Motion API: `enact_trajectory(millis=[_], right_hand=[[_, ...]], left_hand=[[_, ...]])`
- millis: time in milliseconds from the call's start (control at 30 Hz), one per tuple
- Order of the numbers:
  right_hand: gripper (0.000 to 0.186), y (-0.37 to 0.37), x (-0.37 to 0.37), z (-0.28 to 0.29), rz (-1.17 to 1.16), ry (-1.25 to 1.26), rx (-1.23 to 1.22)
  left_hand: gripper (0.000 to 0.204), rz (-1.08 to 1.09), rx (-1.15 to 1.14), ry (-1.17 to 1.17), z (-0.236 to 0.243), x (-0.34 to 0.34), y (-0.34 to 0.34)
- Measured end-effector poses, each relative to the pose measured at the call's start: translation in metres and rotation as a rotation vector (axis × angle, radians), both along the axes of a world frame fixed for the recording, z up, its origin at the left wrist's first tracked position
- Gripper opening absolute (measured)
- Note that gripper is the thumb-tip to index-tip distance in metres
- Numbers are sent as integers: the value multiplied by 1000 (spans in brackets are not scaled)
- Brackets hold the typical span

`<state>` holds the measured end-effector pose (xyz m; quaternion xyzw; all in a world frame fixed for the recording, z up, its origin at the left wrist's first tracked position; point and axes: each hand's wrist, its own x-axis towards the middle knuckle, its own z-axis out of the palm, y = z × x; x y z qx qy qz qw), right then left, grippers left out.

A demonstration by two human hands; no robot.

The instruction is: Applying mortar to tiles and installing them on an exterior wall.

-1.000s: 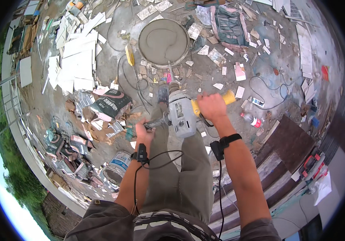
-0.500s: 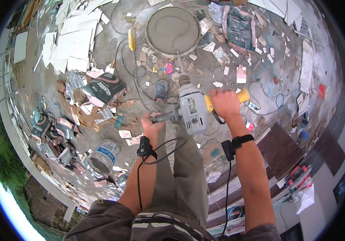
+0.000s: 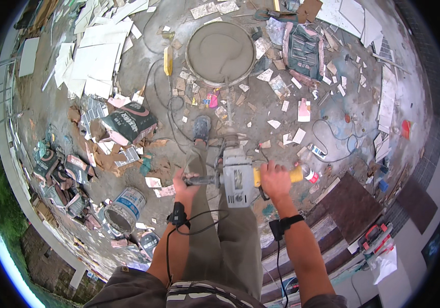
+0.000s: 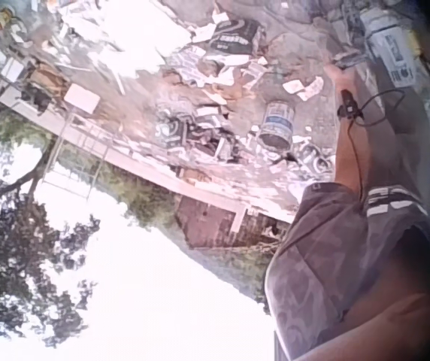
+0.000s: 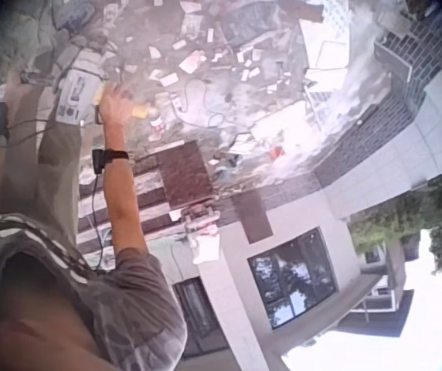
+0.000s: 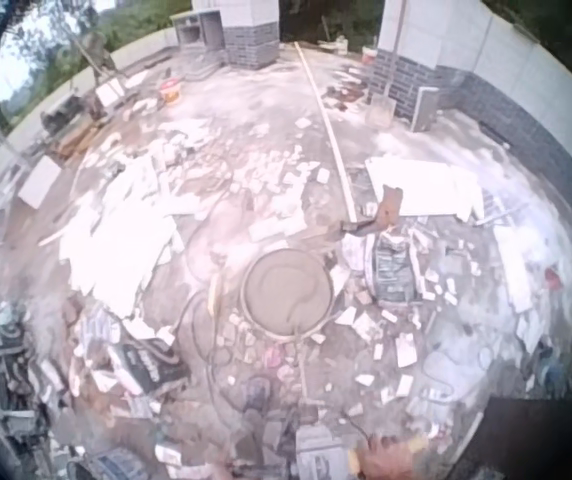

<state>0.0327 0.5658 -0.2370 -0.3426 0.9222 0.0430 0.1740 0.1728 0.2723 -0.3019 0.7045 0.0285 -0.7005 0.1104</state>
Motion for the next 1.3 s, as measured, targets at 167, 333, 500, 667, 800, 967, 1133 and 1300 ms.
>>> enact_trajectory(millis=[167,333,500,667,800,967,1133,1300], right_hand=[[7,9,28,-19,-41,-19,-51],[8,9,41,-28,-75,-67,-70],[8,4,49,-42,-78,-97,-76],[8,-10,61,-46,-96,-129,-75],[8,-23,63,-42,-106,-154,-49],[8,-22,57,-39,-99,-153,-35],[7,-19,51,-31,-71,-163,-14],[6,-23,43,-8,-80,-204,48]], left_hand=[[31,-34,8,48,-4,11,-3],[31,-66,9,70,-7,17,-8],[33,-75,-3,52,-16,25,-18],[32,-122,-40,-49,-28,34,-35],[31,-113,-46,-72,-34,38,-50],[30,-119,-21,-101,-37,37,-47],[30,-134,-11,-127,-30,33,-38],[30,-72,7,-64,-20,32,-34]])
